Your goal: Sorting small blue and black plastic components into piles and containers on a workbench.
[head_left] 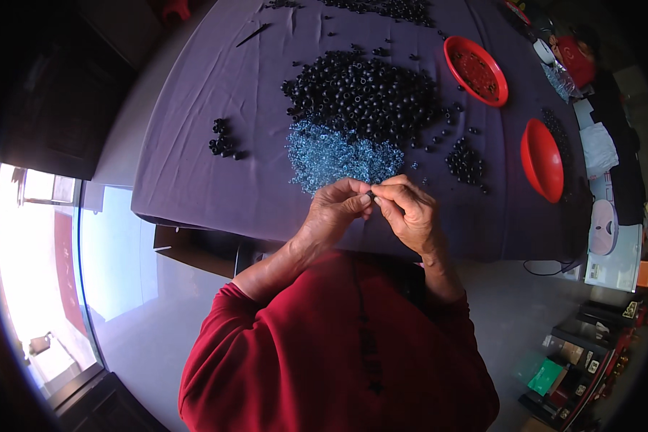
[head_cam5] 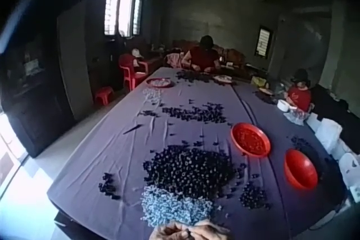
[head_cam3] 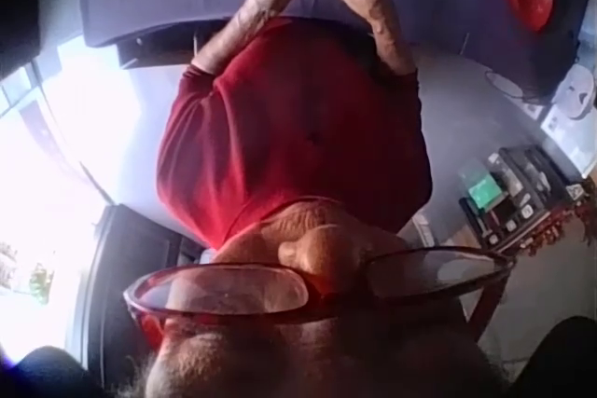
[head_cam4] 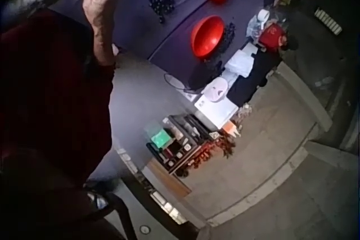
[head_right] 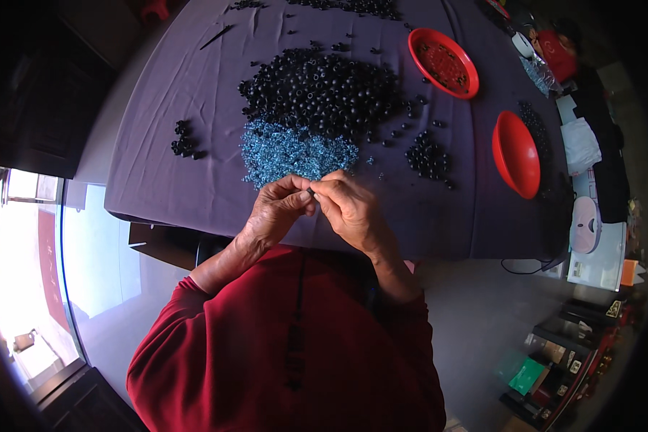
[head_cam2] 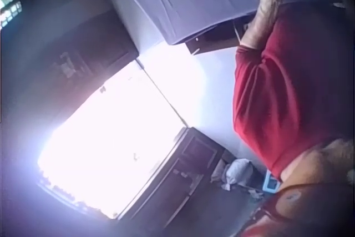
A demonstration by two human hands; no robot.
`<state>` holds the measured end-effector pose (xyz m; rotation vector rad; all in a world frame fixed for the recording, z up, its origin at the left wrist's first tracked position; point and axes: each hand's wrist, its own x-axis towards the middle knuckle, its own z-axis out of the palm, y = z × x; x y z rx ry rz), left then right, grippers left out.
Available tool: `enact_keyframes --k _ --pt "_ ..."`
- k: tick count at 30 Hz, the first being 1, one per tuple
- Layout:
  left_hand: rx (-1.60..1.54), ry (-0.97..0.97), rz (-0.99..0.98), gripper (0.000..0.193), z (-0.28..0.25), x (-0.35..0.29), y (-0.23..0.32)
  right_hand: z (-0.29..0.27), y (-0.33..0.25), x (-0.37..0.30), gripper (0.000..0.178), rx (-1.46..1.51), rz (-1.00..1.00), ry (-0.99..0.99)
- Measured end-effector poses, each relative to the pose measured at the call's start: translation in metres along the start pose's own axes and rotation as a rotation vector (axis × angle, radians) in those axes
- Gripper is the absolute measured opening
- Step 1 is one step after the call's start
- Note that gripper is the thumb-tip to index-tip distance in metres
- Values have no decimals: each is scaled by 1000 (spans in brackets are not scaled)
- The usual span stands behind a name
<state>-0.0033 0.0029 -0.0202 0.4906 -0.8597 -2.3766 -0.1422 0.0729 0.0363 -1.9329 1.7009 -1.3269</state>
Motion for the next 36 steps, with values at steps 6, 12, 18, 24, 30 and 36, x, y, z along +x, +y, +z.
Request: enact_keyframes --k 6,12,18,24,30,36 --pt "-204 -42 -171 13 -8 3 -6 7 2 -12 32 -49 4 -13" --pt "-246 24 -279 14 -3 -2 -10 28 12 -31 37 -293 -30 116" --pt "-168 115 -283 16 -3 -3 -14 41 14 -38 31 -494 -86 183" --pt "-70 177 -237 13 -3 -6 -17 47 14 -39 25 -484 -77 175" --pt "-65 190 -213 13 -3 -5 -12 57 22 -42 24 -434 -33 200" --pt "480 301 134 10 -30 -7 25 43 29 -30 45 -118 184 196"
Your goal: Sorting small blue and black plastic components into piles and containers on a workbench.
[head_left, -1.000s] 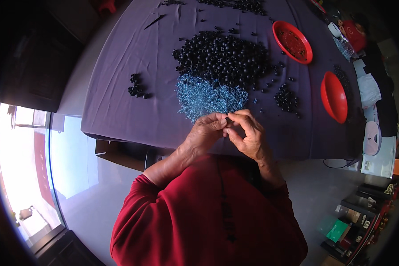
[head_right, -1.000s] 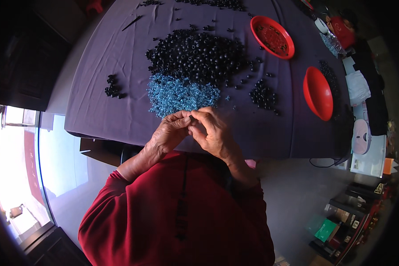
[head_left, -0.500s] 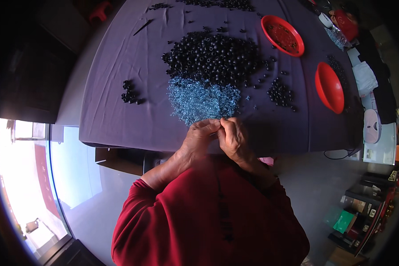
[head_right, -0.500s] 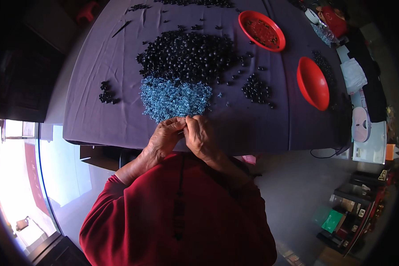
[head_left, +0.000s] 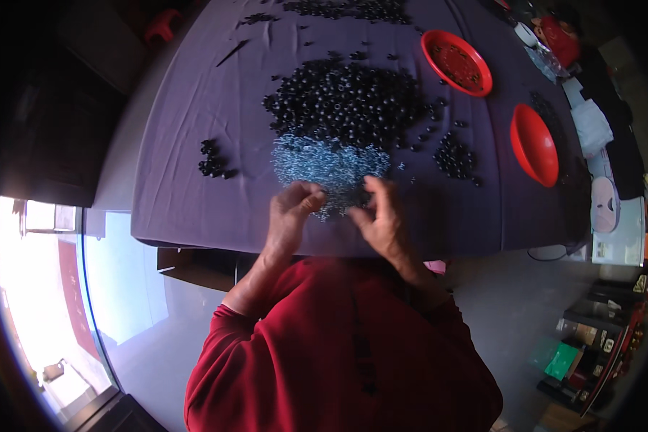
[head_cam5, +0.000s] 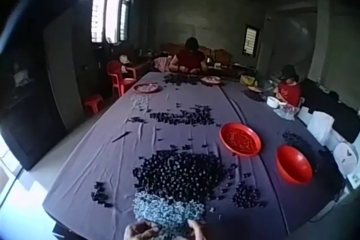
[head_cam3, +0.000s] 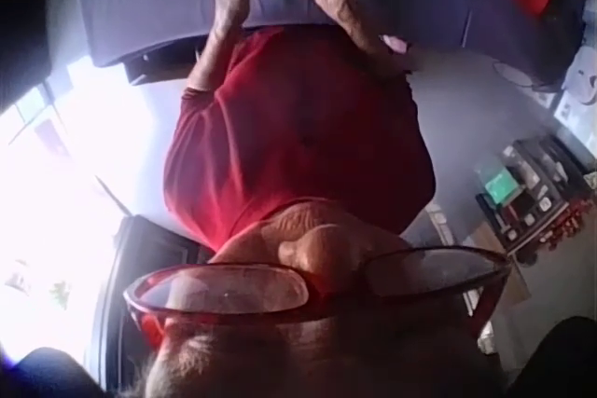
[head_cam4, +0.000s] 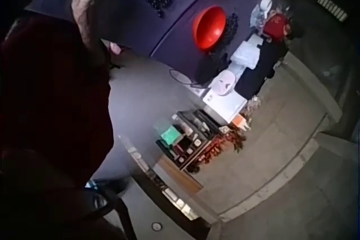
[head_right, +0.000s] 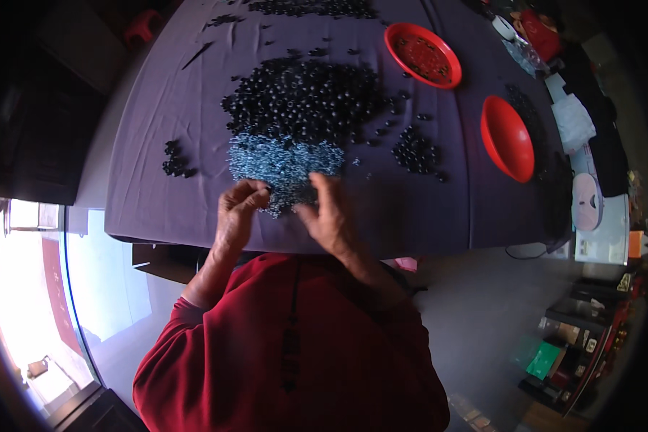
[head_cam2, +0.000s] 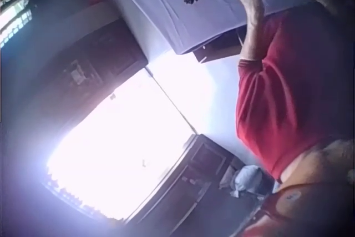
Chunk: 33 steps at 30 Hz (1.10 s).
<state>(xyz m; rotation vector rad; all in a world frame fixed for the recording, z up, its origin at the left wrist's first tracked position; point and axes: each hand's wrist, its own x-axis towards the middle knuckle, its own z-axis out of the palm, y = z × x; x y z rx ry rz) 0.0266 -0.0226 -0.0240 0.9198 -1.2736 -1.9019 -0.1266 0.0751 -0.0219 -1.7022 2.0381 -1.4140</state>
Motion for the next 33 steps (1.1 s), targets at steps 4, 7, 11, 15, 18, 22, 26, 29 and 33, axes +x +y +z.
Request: enact_keyframes --k 4,7,11,15,18,22,26,29,33 --pt "785 313 394 12 -63 26 28 -36 41 33 24 -371 87 154" --pt "1062 492 518 13 -104 44 31 -48 84 50 28 -529 -84 130" --pt "1365 569 512 13 -133 58 27 -41 95 55 21 -552 59 -3" --pt "1461 559 494 21 -117 68 36 -38 104 52 17 -484 57 72" --pt "1332 484 592 19 -94 82 46 -38 103 51 16 -448 53 113" --pt "1327 293 592 19 -76 130 31 -39 102 51 15 -469 53 144" --pt "1388 83 565 13 -90 161 -1 -39 102 49 15 -419 38 169" --pt "1320 79 731 6 -77 145 10 -39 102 48 19 -396 51 172" --pt "1156 258 571 9 -72 123 16 -47 85 49 18 -334 73 237"
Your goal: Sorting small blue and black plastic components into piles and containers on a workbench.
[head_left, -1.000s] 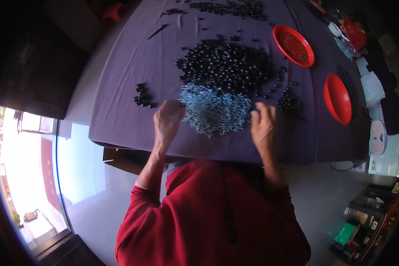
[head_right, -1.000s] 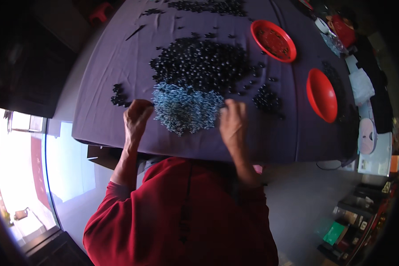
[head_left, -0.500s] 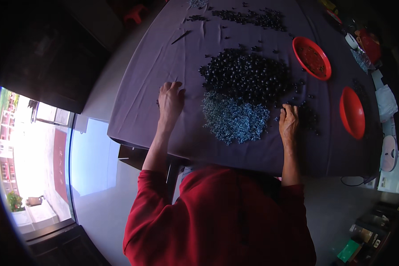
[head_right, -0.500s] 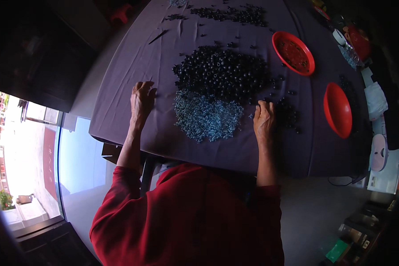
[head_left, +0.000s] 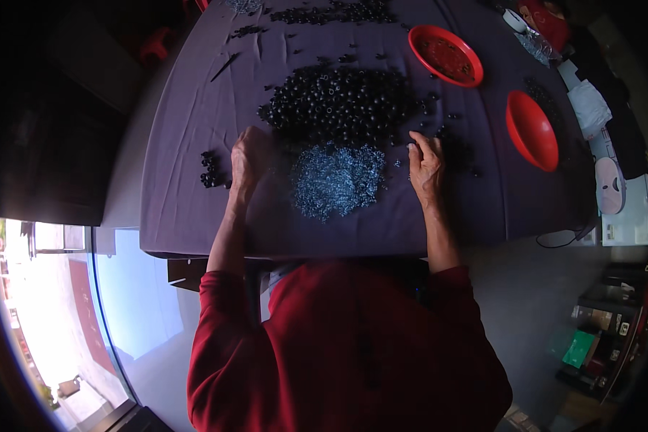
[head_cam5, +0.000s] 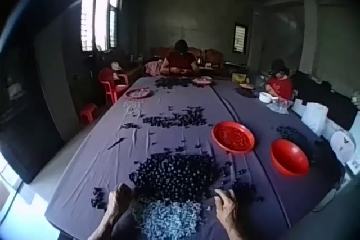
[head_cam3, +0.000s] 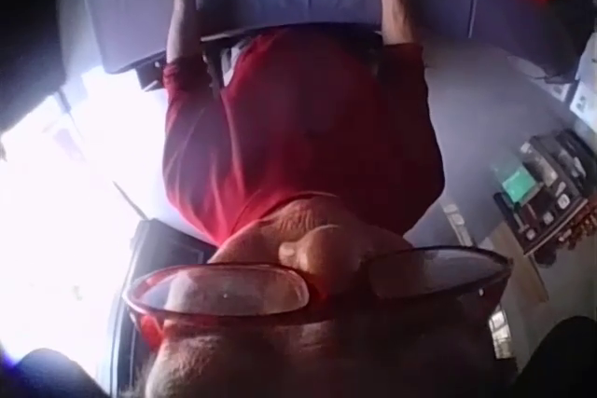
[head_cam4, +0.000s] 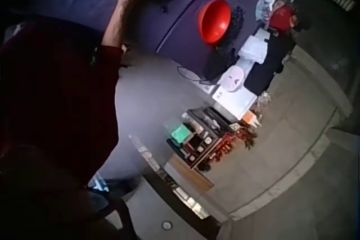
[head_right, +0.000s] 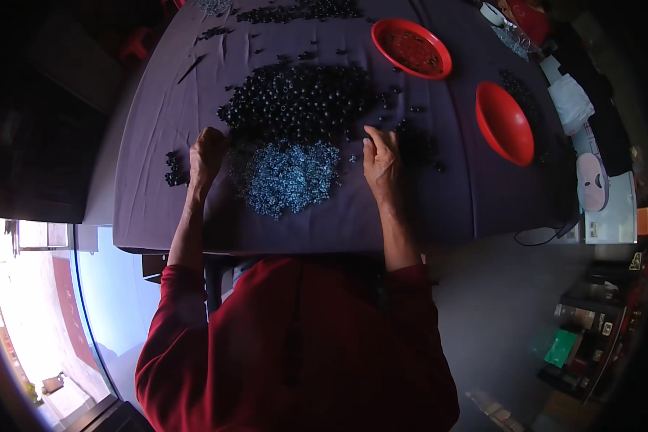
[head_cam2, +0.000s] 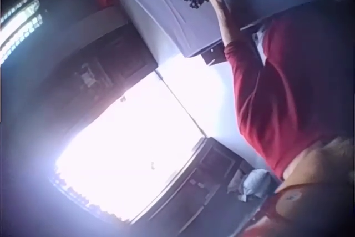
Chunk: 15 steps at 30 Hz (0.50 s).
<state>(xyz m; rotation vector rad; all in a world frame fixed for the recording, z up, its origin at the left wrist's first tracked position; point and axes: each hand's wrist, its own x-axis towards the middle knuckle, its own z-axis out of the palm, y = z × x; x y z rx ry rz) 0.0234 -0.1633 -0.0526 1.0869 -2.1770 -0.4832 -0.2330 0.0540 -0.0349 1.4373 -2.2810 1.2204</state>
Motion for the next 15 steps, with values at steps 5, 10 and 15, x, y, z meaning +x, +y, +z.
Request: enact_keyframes --k 5,10,15 --pt "-615 -27 -220 12 -24 -33 29 -14 -10 -16 14 95 -41 -95" --pt "-1142 -196 -431 13 -24 -80 75 -17 -35 -44 16 188 -66 -266" --pt "-1751 -571 -652 16 -8 -99 99 -4 -31 -53 10 99 -121 -298"
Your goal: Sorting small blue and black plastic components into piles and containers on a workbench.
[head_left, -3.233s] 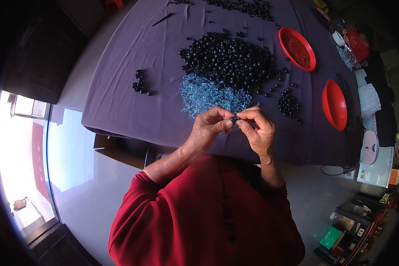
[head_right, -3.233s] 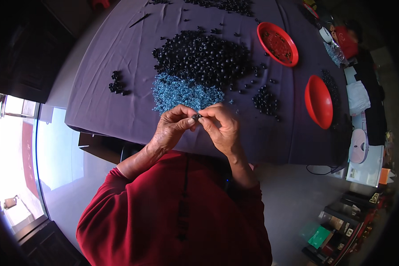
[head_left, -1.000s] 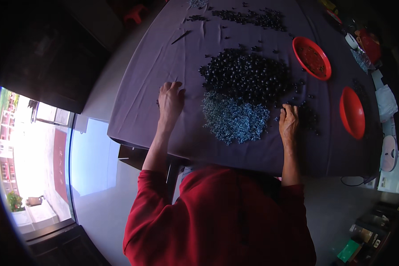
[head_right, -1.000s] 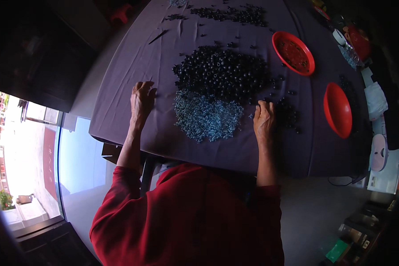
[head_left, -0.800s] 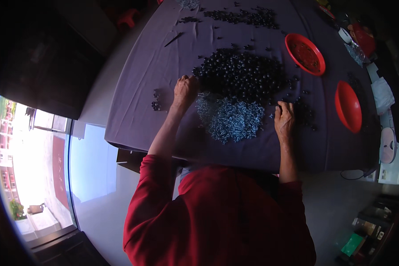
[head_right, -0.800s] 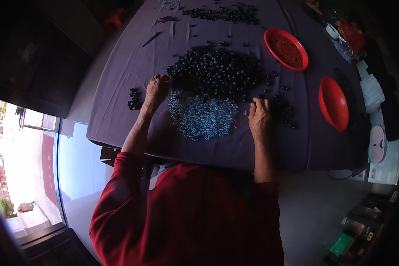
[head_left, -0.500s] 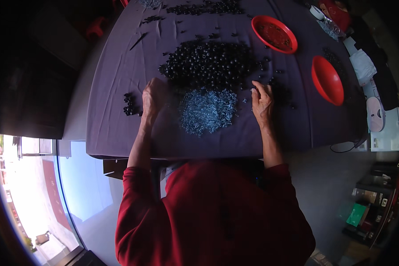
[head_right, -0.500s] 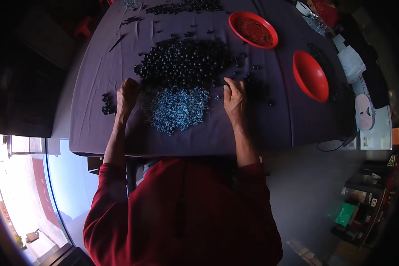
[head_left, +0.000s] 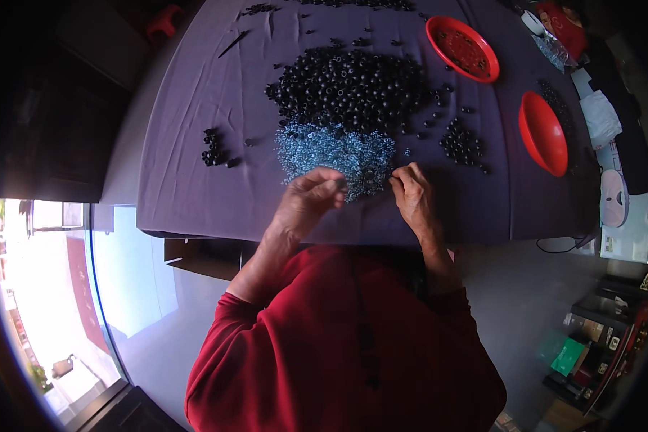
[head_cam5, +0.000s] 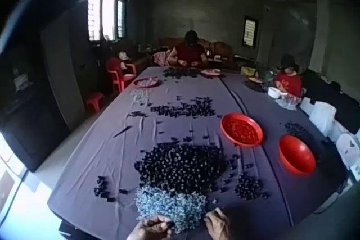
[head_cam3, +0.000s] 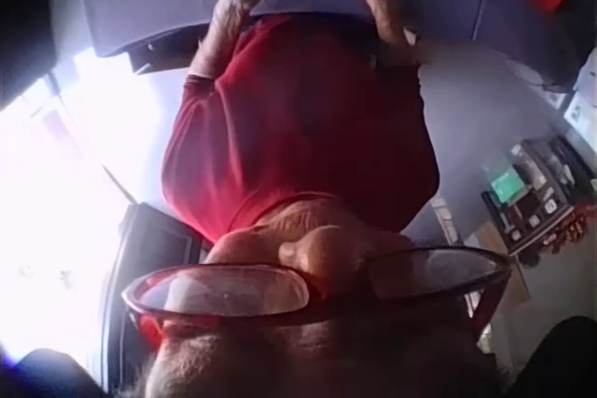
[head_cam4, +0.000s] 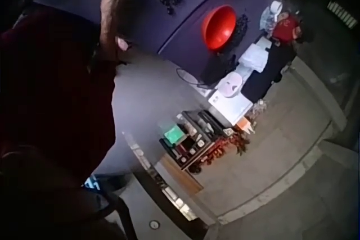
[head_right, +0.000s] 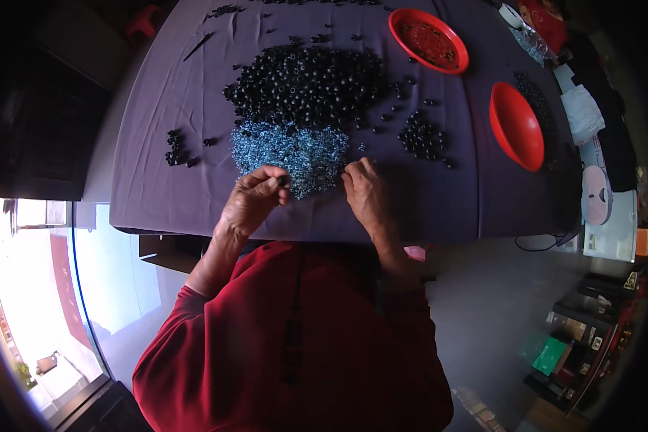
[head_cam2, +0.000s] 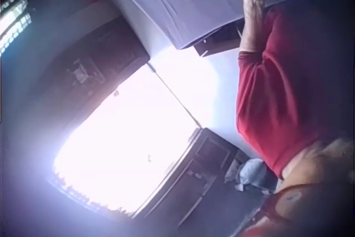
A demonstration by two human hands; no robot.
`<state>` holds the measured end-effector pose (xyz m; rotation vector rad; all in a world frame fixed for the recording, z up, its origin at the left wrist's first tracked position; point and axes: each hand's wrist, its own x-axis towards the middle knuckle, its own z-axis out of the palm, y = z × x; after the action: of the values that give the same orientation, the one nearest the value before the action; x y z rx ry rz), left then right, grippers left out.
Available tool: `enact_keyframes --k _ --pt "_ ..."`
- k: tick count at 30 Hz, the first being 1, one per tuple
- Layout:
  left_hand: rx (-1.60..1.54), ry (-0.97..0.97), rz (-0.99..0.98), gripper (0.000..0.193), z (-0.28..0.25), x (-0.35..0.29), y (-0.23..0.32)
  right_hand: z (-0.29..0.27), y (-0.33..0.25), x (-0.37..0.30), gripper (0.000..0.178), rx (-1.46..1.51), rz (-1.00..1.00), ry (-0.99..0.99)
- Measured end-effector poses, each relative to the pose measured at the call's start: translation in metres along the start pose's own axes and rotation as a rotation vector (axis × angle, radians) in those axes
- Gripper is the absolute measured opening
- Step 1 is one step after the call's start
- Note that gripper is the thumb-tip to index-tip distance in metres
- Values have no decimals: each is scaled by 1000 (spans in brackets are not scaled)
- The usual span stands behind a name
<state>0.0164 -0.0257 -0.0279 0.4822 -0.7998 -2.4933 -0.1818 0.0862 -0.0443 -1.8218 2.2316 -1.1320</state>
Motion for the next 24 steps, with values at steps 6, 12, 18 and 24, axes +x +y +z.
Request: enact_keyframes --k 6,12,18,24 --pt "-162 -188 -47 18 23 5 -5 -3 0 0 6 -23 -26 52" --pt "-231 -117 -55 16 28 5 -6 2 -3 2 14 -126 -108 -21" --pt "-216 -96 -71 15 16 5 -12 1 -2 12 13 -50 28 -79" --pt "-138 -81 -63 14 14 5 -15 -5 -3 13 7 214 117 9"
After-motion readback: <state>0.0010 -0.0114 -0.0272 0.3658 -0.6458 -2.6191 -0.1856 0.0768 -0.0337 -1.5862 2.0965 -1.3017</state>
